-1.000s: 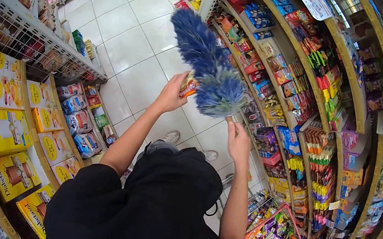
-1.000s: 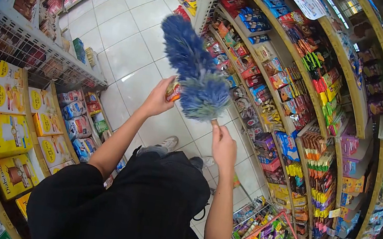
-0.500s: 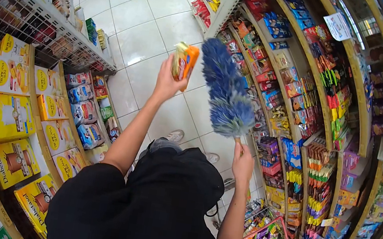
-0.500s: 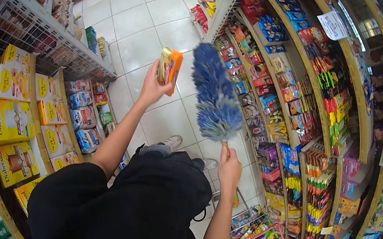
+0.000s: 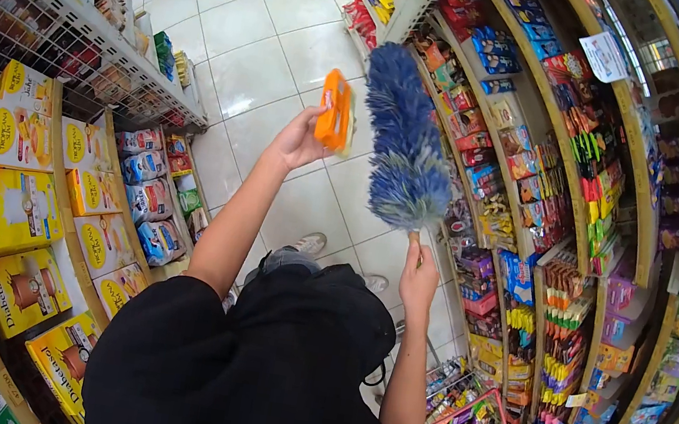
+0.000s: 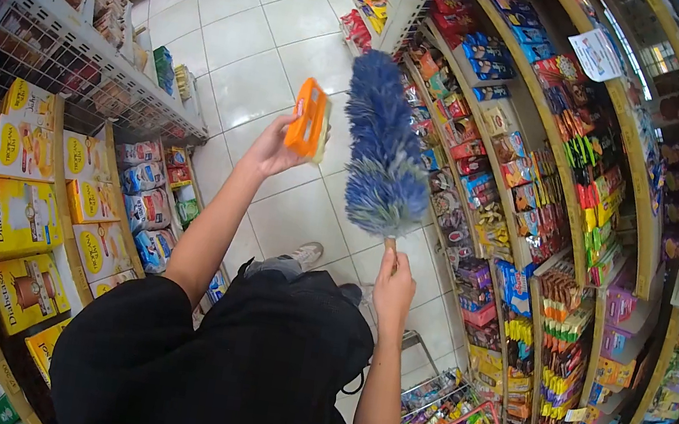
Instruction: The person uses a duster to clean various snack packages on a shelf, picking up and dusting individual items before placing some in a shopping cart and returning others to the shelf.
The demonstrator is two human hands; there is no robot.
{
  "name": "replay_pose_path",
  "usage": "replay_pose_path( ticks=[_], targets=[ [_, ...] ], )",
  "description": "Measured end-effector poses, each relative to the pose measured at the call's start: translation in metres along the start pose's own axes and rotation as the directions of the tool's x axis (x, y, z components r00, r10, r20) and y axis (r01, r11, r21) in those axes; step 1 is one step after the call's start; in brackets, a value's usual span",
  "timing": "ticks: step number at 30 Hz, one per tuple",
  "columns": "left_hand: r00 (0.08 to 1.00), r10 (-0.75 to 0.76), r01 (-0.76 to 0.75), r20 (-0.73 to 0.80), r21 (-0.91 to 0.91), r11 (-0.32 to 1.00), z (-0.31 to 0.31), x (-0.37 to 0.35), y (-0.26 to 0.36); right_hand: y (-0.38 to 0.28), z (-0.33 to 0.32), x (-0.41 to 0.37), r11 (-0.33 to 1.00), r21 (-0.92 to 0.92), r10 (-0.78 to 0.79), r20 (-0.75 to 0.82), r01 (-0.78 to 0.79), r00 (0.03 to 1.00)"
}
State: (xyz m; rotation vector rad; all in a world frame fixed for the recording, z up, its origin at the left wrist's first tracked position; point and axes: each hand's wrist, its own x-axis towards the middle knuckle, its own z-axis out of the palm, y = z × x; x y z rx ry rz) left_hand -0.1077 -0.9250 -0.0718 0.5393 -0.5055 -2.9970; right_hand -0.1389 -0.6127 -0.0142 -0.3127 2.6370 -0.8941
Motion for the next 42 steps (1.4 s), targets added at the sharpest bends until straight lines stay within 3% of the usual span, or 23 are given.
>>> replay_pose_path(
  ticks=[3, 6, 7, 10, 11, 15, 19, 20, 22, 24, 25, 26, 28, 29, 32, 33, 36, 40, 42],
  targets=[
    [0.929, 0.080, -0.159, -0.362, -0.193, 0.968, -0.020, 0.025, -0.011, 0.017, 0.007, -0.020, 0.998, 0.070, -0.002, 0.016, 0.001, 1.000],
    [0.941, 0.040, -0.147, -0.335, -0.299, 0.943, -0.026, 0.034, -0.023, 0.023, 0.010, -0.027, 1.000, 0.020, 0.017, 0.083, -0.019, 0.996],
    [0.965, 0.039, -0.106, -0.261, -0.245, 0.964, -0.008, 0.028, -0.027, 0.027, 0.013, -0.024, 0.999, -0.036, 0.015, 0.103, -0.012, 0.995],
    [0.939, 0.062, -0.141, -0.338, -0.214, 0.967, -0.002, 0.041, -0.043, 0.028, 0.015, -0.025, 0.982, -0.165, 0.107, 0.122, -0.087, 0.987],
    [0.909, 0.095, -0.183, -0.407, -0.182, 0.966, -0.005, 0.049, -0.046, 0.026, 0.016, -0.023, 0.972, -0.205, 0.142, 0.120, -0.115, 0.983],
    [0.753, 0.240, -0.350, -0.612, -0.064, 0.935, -0.014, 0.074, -0.063, 0.034, 0.015, -0.035, 0.994, -0.045, 0.095, -0.008, -0.095, 0.995],
    [0.906, 0.026, -0.027, -0.423, 0.002, 1.000, 0.009, 0.060, -0.085, 0.025, 0.014, -0.041, 0.996, 0.071, 0.062, -0.076, -0.056, 0.995],
    [0.932, 0.049, -0.054, -0.359, -0.003, 0.999, 0.021, 0.054, -0.092, 0.023, 0.013, -0.038, 0.995, 0.085, 0.054, -0.078, -0.047, 0.995],
    [0.909, 0.019, -0.023, -0.416, -0.006, 1.000, 0.023, 0.047, -0.097, 0.021, 0.007, -0.028, 0.992, 0.032, 0.121, -0.082, -0.119, 0.989],
    [0.916, 0.077, 0.034, -0.393, 0.268, 0.963, 0.022, 0.042, -0.096, 0.025, 0.000, -0.022, 0.991, 0.024, 0.132, -0.119, -0.130, 0.984],
    [0.921, 0.104, 0.060, -0.376, 0.399, 0.915, 0.021, 0.039, -0.096, 0.029, -0.002, -0.020, 0.993, 0.039, 0.116, -0.151, -0.111, 0.982],
    [0.907, 0.246, 0.021, -0.342, 0.620, 0.785, 0.020, 0.036, -0.097, 0.031, -0.003, -0.019, 0.994, 0.054, 0.098, -0.182, -0.090, 0.978],
    [0.858, 0.480, -0.017, -0.183, 0.924, 0.382, 0.016, 0.029, -0.101, 0.028, -0.009, -0.023, 0.992, 0.119, 0.050, -0.183, -0.028, 0.982],
    [0.819, 0.573, -0.056, -0.019, 0.992, 0.113, 0.012, 0.029, -0.103, 0.027, -0.013, -0.027, 0.988, 0.152, 0.030, -0.187, -0.001, 0.982],
    [0.895, 0.417, -0.115, 0.159, 0.985, -0.128, 0.033, 0.008, -0.106, 0.026, -0.020, -0.030, 0.999, 0.050, -0.003, -0.134, 0.009, 0.991],
    [0.898, 0.406, -0.135, 0.171, 0.984, -0.117, 0.031, 0.004, -0.105, 0.026, -0.022, -0.030, 1.000, 0.009, 0.025, -0.145, -0.024, 0.989],
    [0.930, 0.258, -0.102, 0.263, 0.857, -0.506, 0.035, -0.009, -0.091, 0.026, -0.027, -0.026, 0.993, -0.050, 0.093, -0.169, -0.103, 0.981],
    [0.921, 0.340, 0.023, 0.192, 0.842, -0.538, 0.038, -0.010, -0.100, 0.026, -0.024, -0.039, 0.994, -0.021, 0.103, -0.113, -0.106, 0.988],
    [0.891, 0.339, -0.033, 0.303, 0.787, -0.617, 0.011, 0.010, -0.122, 0.026, -0.019, -0.046, 0.989, -0.109, 0.096, -0.082, -0.105, 0.992]
  ],
)
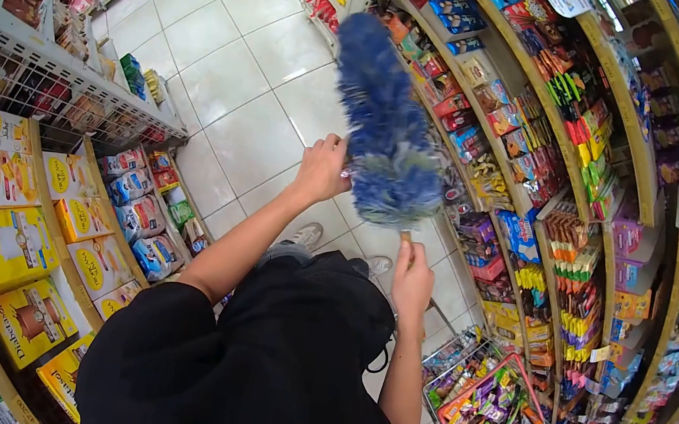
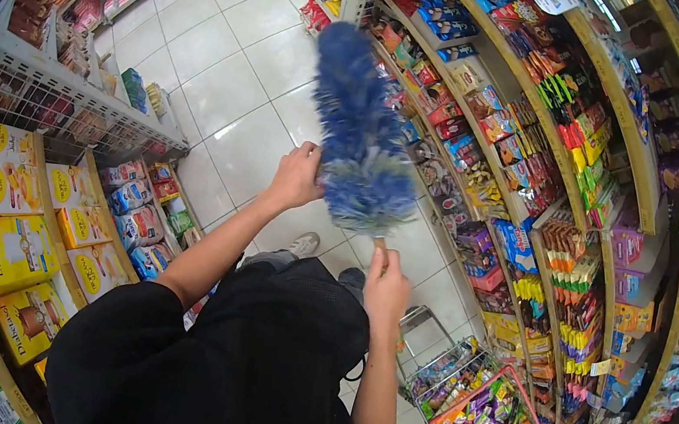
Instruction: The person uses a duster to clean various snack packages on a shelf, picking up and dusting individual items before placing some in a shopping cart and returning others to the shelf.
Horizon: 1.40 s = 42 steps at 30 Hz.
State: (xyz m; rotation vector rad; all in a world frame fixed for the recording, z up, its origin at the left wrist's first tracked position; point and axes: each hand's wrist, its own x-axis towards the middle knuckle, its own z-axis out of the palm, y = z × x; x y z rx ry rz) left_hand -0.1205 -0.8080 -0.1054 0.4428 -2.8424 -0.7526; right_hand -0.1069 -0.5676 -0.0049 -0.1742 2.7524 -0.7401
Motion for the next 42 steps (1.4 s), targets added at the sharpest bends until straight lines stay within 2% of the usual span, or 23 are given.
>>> replay_pose_path(
  ticks=[1, 4, 5, 6, 8, 9, 12, 13, 16, 17, 19, 20, 21, 24, 28, 29, 30, 32, 34, 37, 40, 41, 42],
  targets=[
    [0.998, 0.049, -0.047, -0.036, 0.034, 0.998, 0.001, 0.003, 0.005, 0.000, 0.005, 0.000, 0.997, -0.080, 0.001, 0.010, 0.000, 1.000],
    [0.997, 0.009, 0.006, 0.072, -0.203, 0.979, -0.012, 0.004, 0.020, 0.006, 0.012, 0.009, 0.986, -0.147, 0.080, -0.001, -0.079, 0.997],
    [0.987, -0.007, 0.045, 0.162, -0.231, 0.972, -0.022, 0.005, 0.023, 0.011, 0.012, 0.015, 0.986, -0.121, 0.110, -0.030, -0.113, 0.993],
    [0.972, -0.120, 0.199, 0.200, -0.442, 0.875, -0.020, 0.007, 0.022, 0.018, 0.012, 0.020, 0.984, -0.096, 0.145, -0.056, -0.149, 0.988],
    [0.887, -0.295, 0.460, 0.356, -0.740, 0.490, -0.023, 0.006, 0.025, 0.035, 0.008, 0.025, 0.990, 0.068, 0.130, -0.116, -0.123, 0.985],
    [0.818, -0.292, 0.558, 0.495, -0.806, 0.197, -0.027, 0.010, 0.026, 0.039, 0.008, 0.026, 0.983, 0.151, 0.127, -0.146, -0.104, 0.981],
    [0.777, -0.052, 0.540, 0.627, -0.708, -0.455, -0.012, 0.024, 0.018, 0.027, -0.003, 0.018, 0.952, 0.288, 0.127, -0.080, -0.099, 0.989],
    [0.761, 0.057, 0.574, 0.647, -0.629, -0.524, -0.011, 0.028, 0.023, 0.022, -0.005, 0.015, 0.958, 0.273, 0.108, -0.058, -0.088, 0.993],
    [0.720, 0.233, 0.670, 0.654, -0.569, -0.476, 0.003, 0.033, 0.040, 0.018, -0.006, 0.011, 0.967, 0.243, 0.091, -0.028, -0.082, 0.995],
    [0.734, 0.031, 0.640, 0.679, -0.676, -0.366, 0.004, 0.029, 0.049, 0.026, -0.003, 0.014, 0.968, 0.234, 0.101, -0.035, -0.090, 0.994],
    [0.805, 0.085, 0.567, 0.587, -0.803, 0.184, -0.001, 0.022, 0.055, 0.048, 0.002, 0.015, 0.970, 0.206, 0.147, -0.077, -0.128, 0.986],
    [0.825, 0.150, 0.438, 0.545, -0.784, 0.440, -0.002, 0.022, 0.058, 0.068, 0.001, 0.014, 0.969, 0.186, 0.184, -0.121, -0.160, 0.975],
    [0.771, 0.182, 0.425, 0.610, -0.706, 0.566, -0.002, 0.022, 0.059, 0.091, -0.001, 0.009, 0.966, 0.165, 0.227, -0.167, -0.200, 0.959],
    [0.658, 0.034, 0.529, 0.752, -0.494, 0.690, 0.026, 0.009, 0.052, 0.169, 0.000, -0.031, 0.920, 0.144, 0.389, -0.239, -0.364, 0.890],
    [0.703, -0.167, 0.511, 0.691, -0.328, 0.794, 0.115, -0.034, -0.048, 0.241, -0.036, -0.114, 0.873, -0.044, 0.458, -0.265, -0.485, 0.849],
    [0.709, -0.354, 0.417, 0.610, 0.042, 0.908, 0.161, -0.053, -0.107, 0.254, -0.049, -0.132, 0.852, -0.066, 0.478, -0.309, -0.519, 0.823],
    [0.636, -0.330, 0.403, 0.698, 0.064, 0.913, 0.185, -0.066, -0.157, 0.264, -0.065, -0.150, 0.828, -0.087, 0.495, -0.352, -0.554, 0.794],
    [0.476, -0.493, 0.491, 0.728, 0.245, 0.836, 0.150, -0.077, -0.144, 0.286, -0.091, -0.185, 0.727, -0.202, 0.560, -0.379, -0.656, 0.737],
    [0.544, -0.498, 0.493, 0.675, 0.223, 0.841, 0.149, -0.093, -0.154, 0.303, -0.110, -0.215, 0.718, -0.146, 0.566, -0.447, -0.681, 0.693],
    [0.503, -0.487, 0.465, 0.714, 0.252, 0.849, 0.139, -0.082, -0.119, 0.346, -0.100, -0.246, 0.792, -0.041, 0.381, -0.747, -0.610, 0.545],
    [0.544, -0.430, 0.376, 0.720, 0.249, 0.892, 0.132, -0.058, -0.056, 0.373, -0.094, -0.251, 0.714, 0.017, 0.417, -0.813, -0.700, 0.406],
    [0.563, -0.401, 0.322, 0.722, 0.256, 0.912, 0.130, -0.041, -0.025, 0.372, -0.101, -0.247, 0.652, 0.089, 0.544, -0.747, -0.753, 0.383],
    [0.521, -0.383, 0.299, 0.763, 0.257, 0.919, 0.133, -0.022, 0.004, 0.384, -0.101, -0.245, 0.621, 0.070, 0.551, -0.747, -0.780, 0.372]
  ],
)
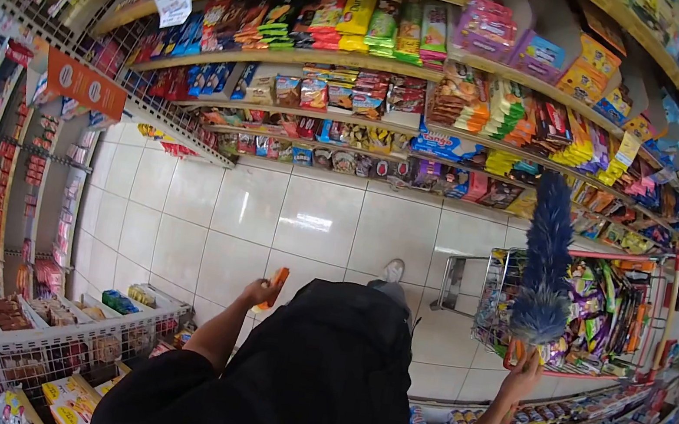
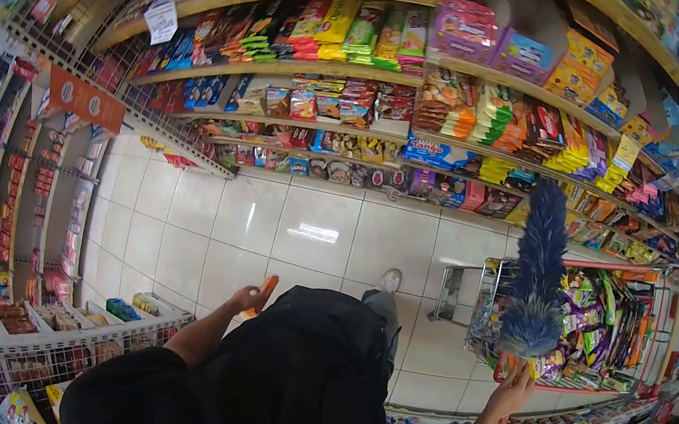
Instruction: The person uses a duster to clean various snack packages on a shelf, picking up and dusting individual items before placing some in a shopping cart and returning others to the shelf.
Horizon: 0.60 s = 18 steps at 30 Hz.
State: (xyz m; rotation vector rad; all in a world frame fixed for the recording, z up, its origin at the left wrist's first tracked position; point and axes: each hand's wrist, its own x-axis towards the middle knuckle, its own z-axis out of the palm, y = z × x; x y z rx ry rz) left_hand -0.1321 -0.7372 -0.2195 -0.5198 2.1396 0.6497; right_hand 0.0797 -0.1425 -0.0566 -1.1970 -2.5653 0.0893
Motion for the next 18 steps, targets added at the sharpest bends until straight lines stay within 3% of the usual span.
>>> replay_pose_path(
  ticks=[1, 2, 3, 5, 8, 13, 15, 18],
  targets=[
    [0.998, 0.014, -0.015, 0.062, 0.017, 1.000, -0.008, 0.003, 0.028, 0.011, 0.011, 0.008, 0.999, -0.046, 0.011, -0.004, -0.012, 1.000],
    [0.998, 0.065, -0.065, 0.019, -0.021, 0.998, -0.003, 0.028, 0.038, 0.022, 0.022, 0.015, 0.996, -0.091, 0.021, -0.010, -0.021, 1.000],
    [0.972, 0.190, -0.189, -0.141, 0.018, 0.982, -0.011, 0.014, 0.075, 0.029, 0.031, 0.018, 0.994, -0.098, 0.039, -0.013, -0.040, 0.999],
    [0.957, 0.220, -0.226, -0.189, -0.008, 0.974, -0.017, 0.024, 0.126, 0.040, 0.048, 0.026, 0.991, -0.106, 0.074, -0.021, -0.076, 0.997],
    [0.941, 0.318, -0.327, -0.114, -0.068, 0.943, -0.027, 0.009, 0.214, 0.033, 0.040, 0.041, 0.969, -0.047, 0.247, 0.069, -0.244, 0.966],
    [0.804, 0.577, -0.592, -0.143, -0.265, 0.761, -0.020, -0.035, 0.319, 0.034, 0.030, 0.037, 0.957, -0.110, 0.279, 0.085, -0.270, 0.956],
    [0.664, 0.721, -0.734, -0.197, -0.355, 0.579, -0.016, -0.080, 0.358, 0.024, 0.023, 0.035, 0.898, -0.208, 0.407, 0.055, -0.388, 0.912],
    [0.263, 0.912, -0.931, -0.316, 0.164, 0.325, -0.016, -0.120, 0.389, -0.022, -0.021, 0.050, 0.888, 0.039, 0.458, -0.166, -0.458, 0.873]
  ],
)
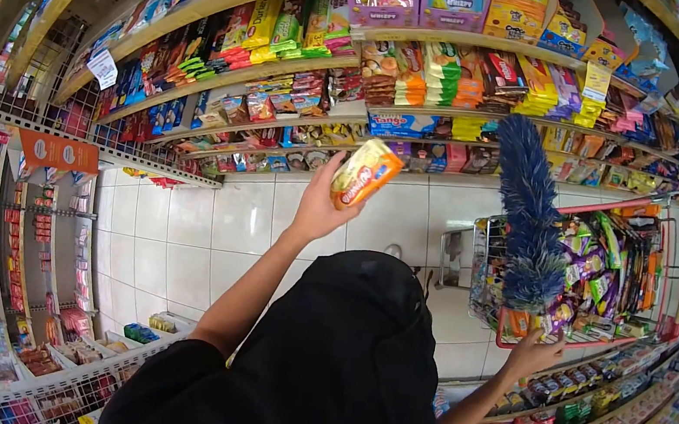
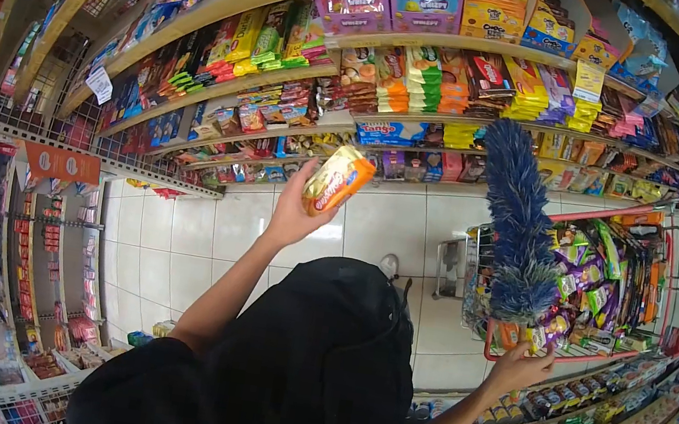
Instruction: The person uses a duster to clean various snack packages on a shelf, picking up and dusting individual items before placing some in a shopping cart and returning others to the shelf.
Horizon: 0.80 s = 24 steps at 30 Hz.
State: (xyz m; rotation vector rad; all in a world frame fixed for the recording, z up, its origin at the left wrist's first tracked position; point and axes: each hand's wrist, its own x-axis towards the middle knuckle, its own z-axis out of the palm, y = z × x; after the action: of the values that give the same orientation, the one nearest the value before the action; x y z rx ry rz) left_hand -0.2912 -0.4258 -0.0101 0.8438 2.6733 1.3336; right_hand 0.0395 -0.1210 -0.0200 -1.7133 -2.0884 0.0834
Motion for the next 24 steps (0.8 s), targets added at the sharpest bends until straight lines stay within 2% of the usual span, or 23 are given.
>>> replay_pose_path(
  ticks=[1, 2, 3, 4, 6, 7, 9, 10, 12, 14, 15, 18, 21, 22, 24],
  targets=[
    [1.000, -0.008, 0.008, -0.003, -0.049, 0.999, 0.001, 0.002, 0.015, -0.018, -0.006, -0.002, 0.983, 0.075, -0.156, -0.138, 0.168, 0.978],
    [1.000, -0.017, 0.017, -0.002, -0.099, 0.995, 0.003, 0.002, 0.030, -0.047, -0.013, -0.003, 0.913, 0.397, -0.097, -0.012, 0.094, 0.995],
    [1.000, -0.022, 0.021, -0.003, -0.150, 0.988, 0.005, 0.002, 0.042, -0.081, -0.016, -0.006, 0.745, 0.666, -0.077, 0.121, -0.024, 0.990],
    [0.998, 0.058, -0.055, 0.029, -0.095, 0.994, 0.007, 0.003, 0.051, -0.112, -0.013, -0.010, 0.639, 0.769, -0.208, 0.160, 0.010, 0.965],
    [0.974, 0.207, -0.209, 0.097, 0.016, 0.978, 0.007, 0.004, 0.064, -0.168, -0.012, -0.021, 0.386, 0.895, -0.463, 0.397, -0.222, 0.792],
    [0.954, 0.256, -0.268, 0.157, 0.065, 0.961, 0.006, 0.003, 0.068, -0.191, -0.014, -0.026, 0.364, 0.886, -0.555, 0.455, -0.288, 0.696],
    [0.933, 0.278, -0.295, 0.231, 0.041, 0.955, -0.003, 0.000, 0.082, -0.221, -0.004, -0.028, 0.343, 0.843, -0.691, 0.526, -0.415, 0.496],
    [0.923, 0.284, -0.303, 0.261, 0.034, 0.952, -0.010, -0.001, 0.088, -0.231, 0.001, -0.027, 0.336, 0.843, -0.689, 0.524, -0.420, 0.501],
    [0.981, 0.174, -0.171, 0.090, -0.044, 0.984, -0.022, -0.008, 0.087, -0.248, 0.011, -0.027, 0.323, 0.842, -0.693, 0.521, -0.431, 0.498],
    [0.996, 0.017, -0.033, -0.093, -0.175, 0.984, -0.027, -0.019, 0.064, -0.261, 0.014, -0.026, 0.296, 0.834, -0.668, 0.529, -0.465, 0.523],
    [0.970, -0.161, 0.137, -0.183, -0.136, 0.981, -0.028, -0.027, 0.048, -0.264, 0.015, -0.024, 0.320, 0.815, -0.658, 0.558, -0.483, 0.506],
    [0.830, -0.514, 0.347, -0.215, -0.522, 0.779, -0.037, -0.046, 0.019, -0.278, 0.020, -0.023, 0.342, 0.797, -0.668, 0.579, -0.498, 0.468],
    [0.812, -0.563, 0.398, -0.156, -0.557, 0.729, -0.041, -0.058, 0.015, -0.292, 0.027, -0.025, 0.344, 0.799, -0.704, 0.567, -0.493, 0.427],
    [0.826, -0.542, 0.368, -0.154, -0.581, 0.726, -0.038, -0.060, 0.015, -0.296, 0.032, -0.028, 0.350, 0.794, -0.710, 0.571, -0.497, 0.413],
    [0.854, -0.501, 0.318, -0.137, -0.625, 0.713, -0.030, -0.057, 0.022, -0.305, 0.038, -0.028, 0.385, 0.742, -0.725, 0.611, -0.549, 0.317]
  ],
)
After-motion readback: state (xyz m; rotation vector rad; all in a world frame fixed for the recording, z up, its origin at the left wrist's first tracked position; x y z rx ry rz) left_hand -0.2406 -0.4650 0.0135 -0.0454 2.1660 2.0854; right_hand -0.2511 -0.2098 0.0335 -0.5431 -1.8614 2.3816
